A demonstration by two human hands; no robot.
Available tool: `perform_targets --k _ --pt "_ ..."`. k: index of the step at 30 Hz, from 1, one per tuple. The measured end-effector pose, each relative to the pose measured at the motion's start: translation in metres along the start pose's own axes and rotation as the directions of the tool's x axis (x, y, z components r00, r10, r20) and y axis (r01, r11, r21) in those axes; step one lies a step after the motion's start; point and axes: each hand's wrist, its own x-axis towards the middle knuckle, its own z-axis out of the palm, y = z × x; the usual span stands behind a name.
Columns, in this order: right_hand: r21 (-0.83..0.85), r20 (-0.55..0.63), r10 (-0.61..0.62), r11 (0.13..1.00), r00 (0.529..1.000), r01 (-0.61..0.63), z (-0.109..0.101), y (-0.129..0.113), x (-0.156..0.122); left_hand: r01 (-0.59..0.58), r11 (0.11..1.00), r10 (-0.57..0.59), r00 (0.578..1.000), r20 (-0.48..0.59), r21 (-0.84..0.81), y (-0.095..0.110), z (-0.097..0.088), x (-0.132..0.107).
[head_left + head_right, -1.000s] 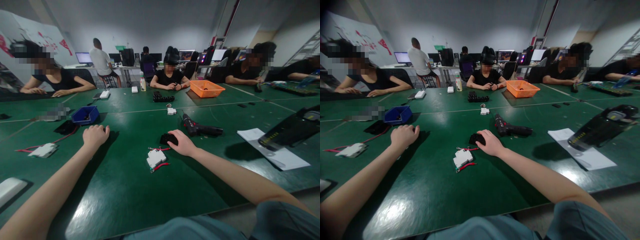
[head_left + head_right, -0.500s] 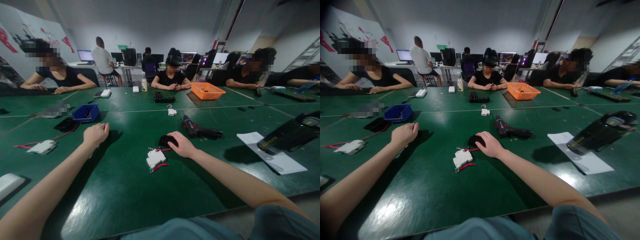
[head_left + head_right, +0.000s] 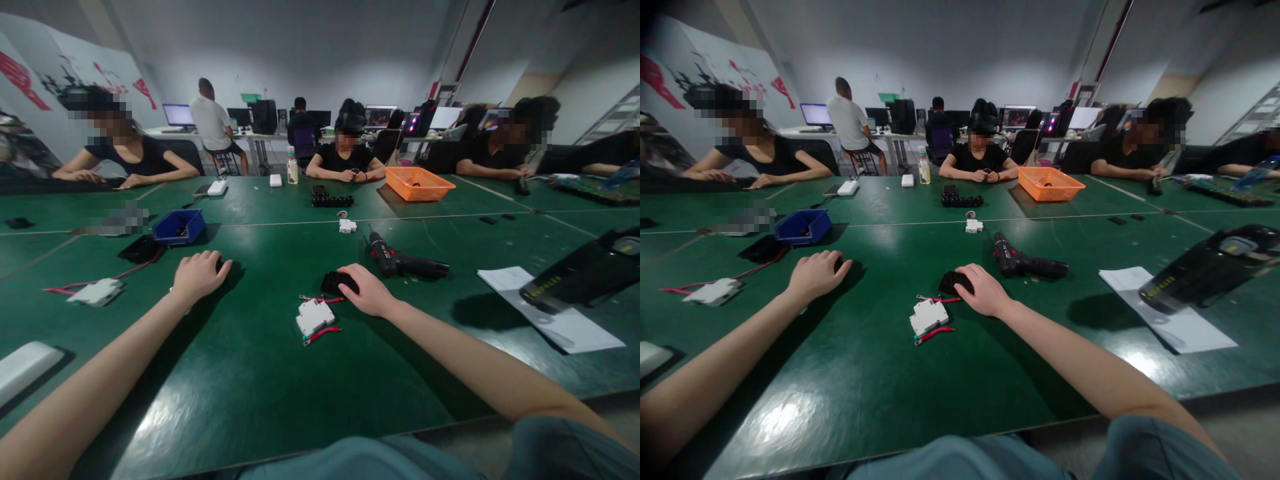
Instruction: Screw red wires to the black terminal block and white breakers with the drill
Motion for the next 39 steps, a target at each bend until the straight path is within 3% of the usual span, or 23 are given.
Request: perform_targets --k 7,30,34,39 --pt "-0.011 -0.032 -0.044 0.999 0.999 0.043 0.004 0.004 0.0 -0.025 0.999 0.026 0.999 -0.027 0.04 -0.001 0.004 -0.003" --pt "0.002 -0.016 -0.02 1.0 1.0 0.02 0.002 0.002 0.0 -0.034 0.999 0.038 0.993 -0.114 0.034 0.0 0.006 -0.007" --pt "-0.001 -0.01 -0.017 1.0 1.0 0.017 0.002 0.002 0.0 -0.049 0.999 0.047 0.992 -0.115 -0.011 -0.002 -0.003 -0.004" --pt "-0.006 -0.006 -0.023 1.0 1.0 0.023 0.002 0.003 0.001 -0.059 0.99 0.042 0.99 -0.132 -0.129 -0.02 -0.03 0.001"
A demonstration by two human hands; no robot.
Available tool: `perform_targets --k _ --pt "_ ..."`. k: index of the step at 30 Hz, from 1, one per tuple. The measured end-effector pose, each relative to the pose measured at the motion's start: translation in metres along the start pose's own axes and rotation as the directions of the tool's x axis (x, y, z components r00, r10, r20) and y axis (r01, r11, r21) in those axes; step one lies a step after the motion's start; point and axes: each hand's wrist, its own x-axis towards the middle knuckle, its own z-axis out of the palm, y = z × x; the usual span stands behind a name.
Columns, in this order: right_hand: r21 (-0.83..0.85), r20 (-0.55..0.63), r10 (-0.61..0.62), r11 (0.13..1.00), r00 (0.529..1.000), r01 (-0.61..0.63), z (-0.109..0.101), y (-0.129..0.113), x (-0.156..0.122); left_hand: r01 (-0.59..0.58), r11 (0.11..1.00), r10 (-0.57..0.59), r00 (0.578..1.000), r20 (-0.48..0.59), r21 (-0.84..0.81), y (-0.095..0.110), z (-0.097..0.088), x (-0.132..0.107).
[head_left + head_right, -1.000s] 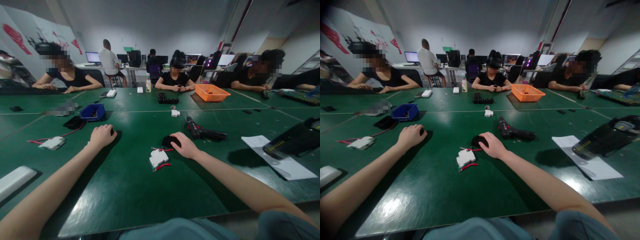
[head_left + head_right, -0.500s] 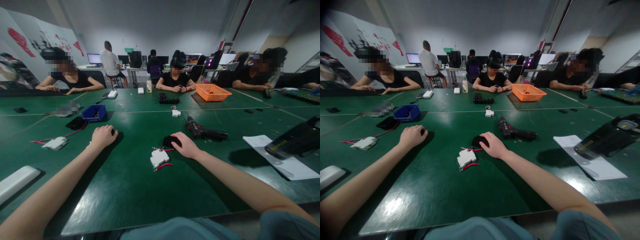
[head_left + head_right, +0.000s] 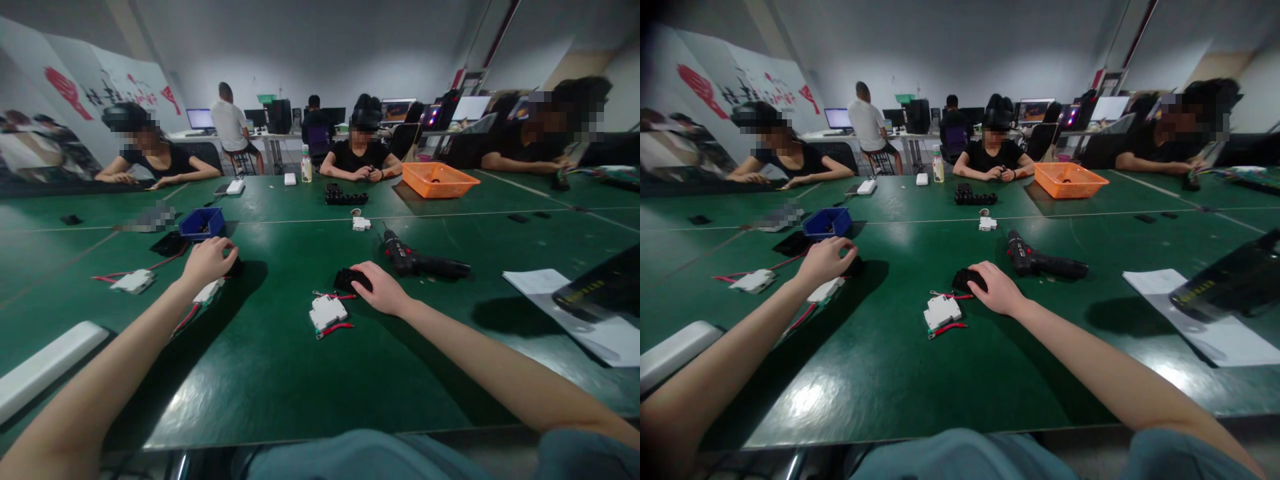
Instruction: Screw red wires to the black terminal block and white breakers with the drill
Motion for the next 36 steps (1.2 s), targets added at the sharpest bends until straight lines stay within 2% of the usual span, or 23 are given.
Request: perform_targets --k 2,5,10,14,19,23,28,36 --pt "-0.002 0.004 0.003 1.0 1.0 -0.003 0.0 0.001 0.0 -0.032 0.999 0.033 0.999 0.008 -0.04 -0.01 -0.009 -0.006" --pt "0.001 0.009 0.007 1.0 1.0 -0.007 0.0 0.001 -0.001 -0.077 0.995 0.08 0.995 0.052 -0.066 -0.022 -0.014 -0.032" --pt "0.01 -0.005 -0.006 1.0 1.0 0.006 0.001 0.001 0.0 -0.101 0.993 0.108 0.988 0.112 -0.063 -0.028 -0.002 -0.096" --pt "0.012 -0.007 0.002 1.0 1.0 -0.002 0.002 0.001 0.0 -0.078 0.99 0.092 0.989 0.113 -0.119 -0.029 0.011 -0.122" --pt "0.013 -0.007 0.003 1.0 1.0 -0.003 0.002 0.001 -0.001 -0.076 0.981 0.103 0.984 0.147 -0.179 -0.031 0.017 -0.124" --pt "0.009 -0.004 -0.006 1.0 1.0 0.006 0.002 0.001 -0.001 -0.093 0.985 0.114 0.982 0.148 -0.144 -0.034 0.008 -0.118" --pt "0.003 -0.006 -0.014 1.0 1.0 0.014 0.001 0.001 0.0 -0.176 0.971 0.197 0.972 0.13 -0.159 -0.045 -0.003 -0.105" --pt "0.007 0.009 -0.005 1.0 1.0 0.005 0.001 0.002 -0.001 -0.171 0.973 0.185 0.979 0.084 -0.157 -0.051 0.0 -0.103"
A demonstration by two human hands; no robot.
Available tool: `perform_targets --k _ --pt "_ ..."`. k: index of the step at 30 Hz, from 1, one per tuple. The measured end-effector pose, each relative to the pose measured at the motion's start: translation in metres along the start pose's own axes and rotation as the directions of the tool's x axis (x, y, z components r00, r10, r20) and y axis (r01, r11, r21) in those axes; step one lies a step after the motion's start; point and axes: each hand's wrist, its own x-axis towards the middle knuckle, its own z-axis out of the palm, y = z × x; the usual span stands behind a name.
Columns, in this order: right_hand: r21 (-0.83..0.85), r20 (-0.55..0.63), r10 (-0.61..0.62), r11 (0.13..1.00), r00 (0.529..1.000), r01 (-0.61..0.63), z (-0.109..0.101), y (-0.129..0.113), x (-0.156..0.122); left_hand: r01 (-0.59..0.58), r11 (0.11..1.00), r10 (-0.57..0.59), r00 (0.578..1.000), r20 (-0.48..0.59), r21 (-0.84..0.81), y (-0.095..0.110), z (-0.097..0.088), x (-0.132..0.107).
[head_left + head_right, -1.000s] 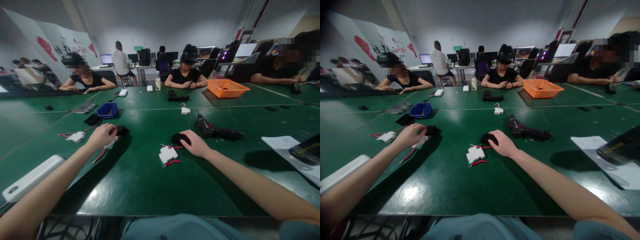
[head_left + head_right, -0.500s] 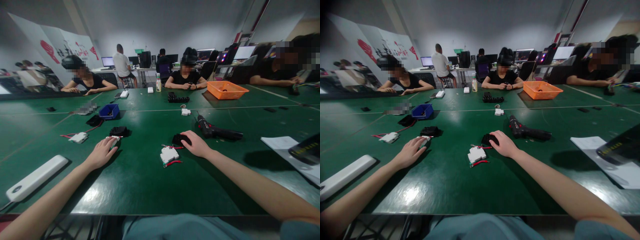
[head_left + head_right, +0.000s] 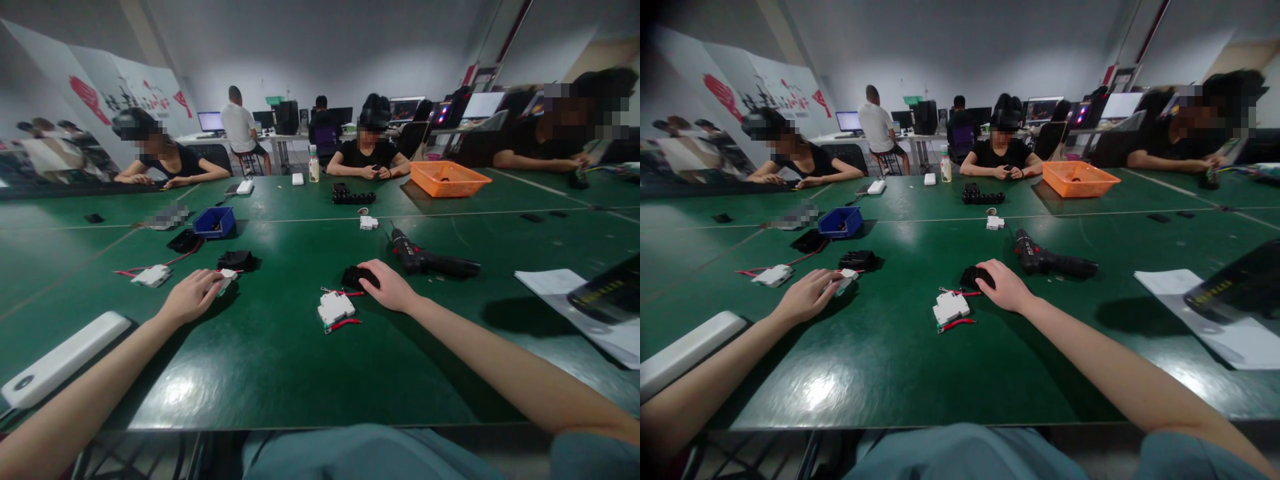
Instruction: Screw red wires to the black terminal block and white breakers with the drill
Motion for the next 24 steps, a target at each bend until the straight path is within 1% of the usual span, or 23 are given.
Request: perform_targets --k 3,6,10,14,18,21,24 --pt "0.0 0.002 0.004 1.0 1.0 -0.004 0.001 0.001 0.0 0.004 1.0 -0.004 1.0 0.017 -0.019 0.0 0.003 -0.006" --pt "0.009 -0.002 0.005 1.0 1.0 -0.005 0.001 0.001 0.0 0.007 0.997 -0.004 0.999 0.041 -0.081 -0.002 0.005 -0.011" --pt "0.014 -0.008 0.007 1.0 1.0 -0.007 0.001 0.001 0.0 -0.01 0.992 0.016 0.999 0.044 -0.126 -0.007 0.003 -0.011" --pt "0.016 0.005 0.018 1.0 1.0 -0.018 0.0 0.0 0.0 0.003 0.995 0.001 0.999 0.038 -0.097 -0.016 0.003 -0.006" --pt "0.02 0.014 0.021 1.0 1.0 -0.022 0.0 0.001 0.0 0.053 0.998 -0.054 0.998 -0.02 -0.045 -0.025 0.01 -0.002" --pt "0.024 0.0 0.007 1.0 1.0 -0.007 0.001 0.003 0.0 0.067 0.998 -0.066 0.996 -0.052 0.016 -0.025 0.014 0.0" --pt "0.027 -0.001 0.004 1.0 1.0 -0.004 0.001 0.003 0.0 0.099 0.991 -0.095 0.994 -0.053 0.089 -0.02 0.014 0.003"
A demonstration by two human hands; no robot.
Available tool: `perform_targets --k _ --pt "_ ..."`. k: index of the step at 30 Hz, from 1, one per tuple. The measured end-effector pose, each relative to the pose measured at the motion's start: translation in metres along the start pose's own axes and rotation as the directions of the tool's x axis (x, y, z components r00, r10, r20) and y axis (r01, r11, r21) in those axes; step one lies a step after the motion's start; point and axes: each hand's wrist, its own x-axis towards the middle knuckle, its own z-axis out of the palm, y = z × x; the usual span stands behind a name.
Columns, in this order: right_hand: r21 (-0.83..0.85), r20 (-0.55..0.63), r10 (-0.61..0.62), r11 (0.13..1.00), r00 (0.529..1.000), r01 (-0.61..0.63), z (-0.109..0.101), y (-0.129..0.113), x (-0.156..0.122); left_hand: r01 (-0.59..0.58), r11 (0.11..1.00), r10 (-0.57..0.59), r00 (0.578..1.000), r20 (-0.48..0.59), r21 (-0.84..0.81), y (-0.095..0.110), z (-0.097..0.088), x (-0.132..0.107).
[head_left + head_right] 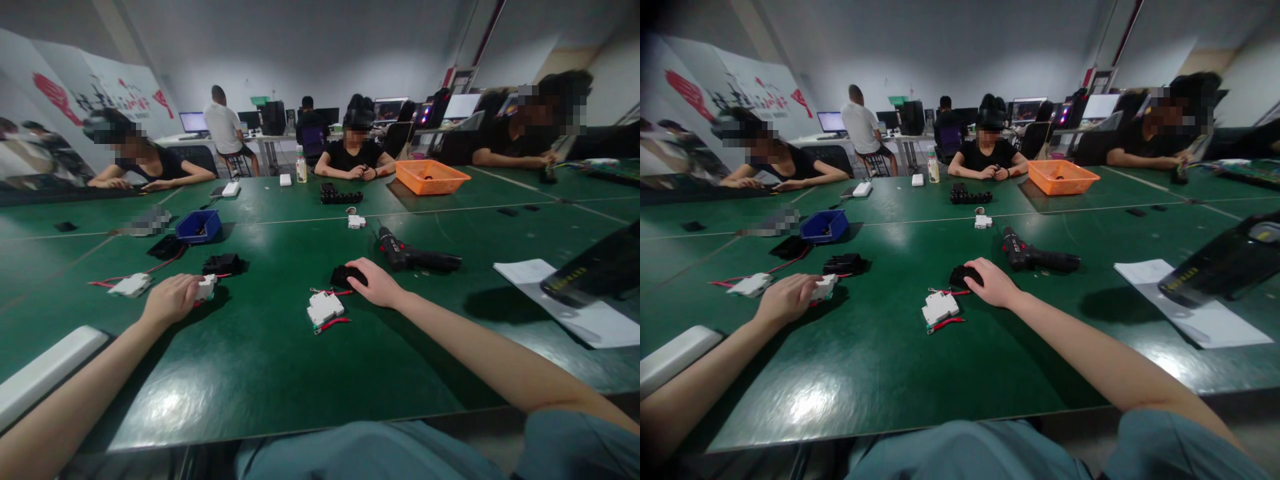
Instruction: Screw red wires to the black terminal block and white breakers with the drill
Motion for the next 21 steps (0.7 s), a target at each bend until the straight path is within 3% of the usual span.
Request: perform_targets --k 3,7,13,17,21 --pt "-0.001 0.011 0.007 1.0 1.0 -0.007 -0.001 -0.001 0.0 0.065 0.996 -0.063 0.997 -0.036 0.054 0.004 0.0 0.004" --pt "-0.003 0.016 0.016 1.0 1.0 -0.016 -0.002 -0.002 0.0 0.088 0.994 -0.091 0.994 -0.057 -0.059 0.002 0.009 0.011" --pt "0.01 0.023 0.033 0.999 0.999 -0.033 0.0 0.001 0.001 0.097 0.955 -0.071 0.992 0.1 -0.279 0.004 0.026 0.036" --pt "0.014 0.026 0.032 0.999 0.999 -0.033 0.0 0.001 0.001 0.079 0.942 -0.033 0.989 0.143 -0.326 0.026 0.035 0.069" --pt "0.018 0.026 0.034 0.999 0.999 -0.035 0.0 -0.001 0.002 -0.007 0.923 0.051 0.993 0.104 -0.384 0.063 0.051 0.111"
